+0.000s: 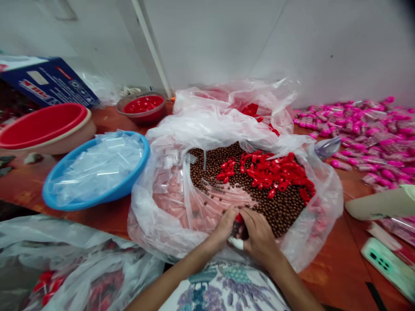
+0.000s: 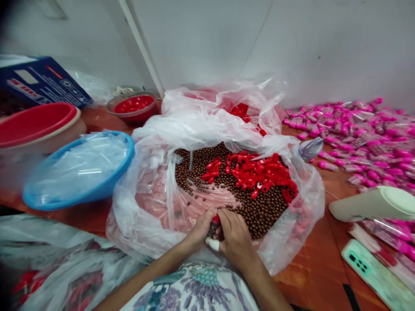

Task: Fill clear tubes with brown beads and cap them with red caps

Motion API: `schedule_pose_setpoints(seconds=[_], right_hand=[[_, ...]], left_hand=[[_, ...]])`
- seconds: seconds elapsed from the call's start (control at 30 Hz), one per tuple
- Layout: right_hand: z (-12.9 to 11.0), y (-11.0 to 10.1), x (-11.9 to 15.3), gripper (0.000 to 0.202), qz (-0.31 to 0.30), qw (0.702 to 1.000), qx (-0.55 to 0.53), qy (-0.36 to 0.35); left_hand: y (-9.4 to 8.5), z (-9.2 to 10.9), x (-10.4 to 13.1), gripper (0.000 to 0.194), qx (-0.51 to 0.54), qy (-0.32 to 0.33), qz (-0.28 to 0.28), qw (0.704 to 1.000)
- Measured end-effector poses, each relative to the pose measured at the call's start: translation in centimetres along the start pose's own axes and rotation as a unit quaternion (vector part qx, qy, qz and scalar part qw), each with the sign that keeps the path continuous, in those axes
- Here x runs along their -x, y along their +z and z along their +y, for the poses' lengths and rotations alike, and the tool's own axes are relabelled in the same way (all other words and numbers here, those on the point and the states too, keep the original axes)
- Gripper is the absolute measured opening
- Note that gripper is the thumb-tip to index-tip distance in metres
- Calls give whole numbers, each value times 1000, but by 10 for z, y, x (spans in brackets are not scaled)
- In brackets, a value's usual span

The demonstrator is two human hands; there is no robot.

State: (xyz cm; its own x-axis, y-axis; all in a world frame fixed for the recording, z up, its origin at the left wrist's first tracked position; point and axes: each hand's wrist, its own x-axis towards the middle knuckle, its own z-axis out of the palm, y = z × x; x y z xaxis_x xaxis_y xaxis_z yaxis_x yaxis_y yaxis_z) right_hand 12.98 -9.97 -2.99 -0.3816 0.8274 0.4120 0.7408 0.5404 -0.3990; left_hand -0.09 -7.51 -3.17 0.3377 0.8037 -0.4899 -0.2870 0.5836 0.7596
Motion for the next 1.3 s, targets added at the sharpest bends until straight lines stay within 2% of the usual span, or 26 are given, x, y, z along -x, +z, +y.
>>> schedule_pose_setpoints(seconds=[0.1, 0.23, 0.3, 0.37, 0.43, 0.47, 0.53, 0.63, 0.7, 0.77, 0.83, 0.93, 1.0, 1.1, 1.17, 1.3], right_hand=[[-1, 4, 1, 61, -1, 1000, -2, -21], [-3, 9, -3, 64, -18, 1000, -14, -15], [-4, 13, -6, 68, -21, 1000, -21, -1], [-4, 19, -7, 72, -26, 999, -26, 3], [-4, 28, -6, 75, -42, 999, -27, -9], [-4, 33, -4, 76, -54, 998, -26, -17], [-6, 42, -2, 77, -80, 996, -28, -33], [-13, 46, 0, 77, -123, 991, -36, -40], [-18, 41, -2, 82, -153, 987, -38, -36], [-21, 32, -7, 89, -178, 983, -41, -32], [-20, 22, -15, 86, -184, 981, -49, -33], [-7, 14, -38, 57, -143, 988, -53, -31], [8, 16, -59, 46, -98, 994, -32, -26], [31, 28, -97, 50, -73, 996, 32, -37], [41, 38, -119, 52, -86, 992, 83, -43], [45, 43, -141, 39, -131, 980, 139, -47]], left_hand=[[-5, -6, 3, 50, -8, 12, 7, 1000], [-11, -4, 10, 50, -41, 35, 51, 997], [-20, 9, 13, 52, -94, 60, 65, 992], [-35, 32, 13, 45, -182, 130, 81, 971], [-56, 63, 8, 34, -286, 230, 132, 921], [-68, 80, 3, 32, -336, 274, 169, 885], [-92, 114, -11, 28, -440, 344, 235, 796], [-122, 150, -39, 38, -584, 350, 274, 679], [-136, 161, -57, 44, -651, 326, 254, 637], [-144, 166, -71, 42, -665, 317, 230, 636], [-148, 168, -76, 36, -656, 319, 221, 647], [-145, 166, -69, 32, -636, 328, 242, 655], [-140, 160, -60, 31, -618, 329, 230, 676], [-131, 148, -49, 26, -609, 309, 153, 714], [-128, 139, -48, 26, -620, 278, 129, 722], [-128, 132, -55, 29, -626, 224, 143, 733]])
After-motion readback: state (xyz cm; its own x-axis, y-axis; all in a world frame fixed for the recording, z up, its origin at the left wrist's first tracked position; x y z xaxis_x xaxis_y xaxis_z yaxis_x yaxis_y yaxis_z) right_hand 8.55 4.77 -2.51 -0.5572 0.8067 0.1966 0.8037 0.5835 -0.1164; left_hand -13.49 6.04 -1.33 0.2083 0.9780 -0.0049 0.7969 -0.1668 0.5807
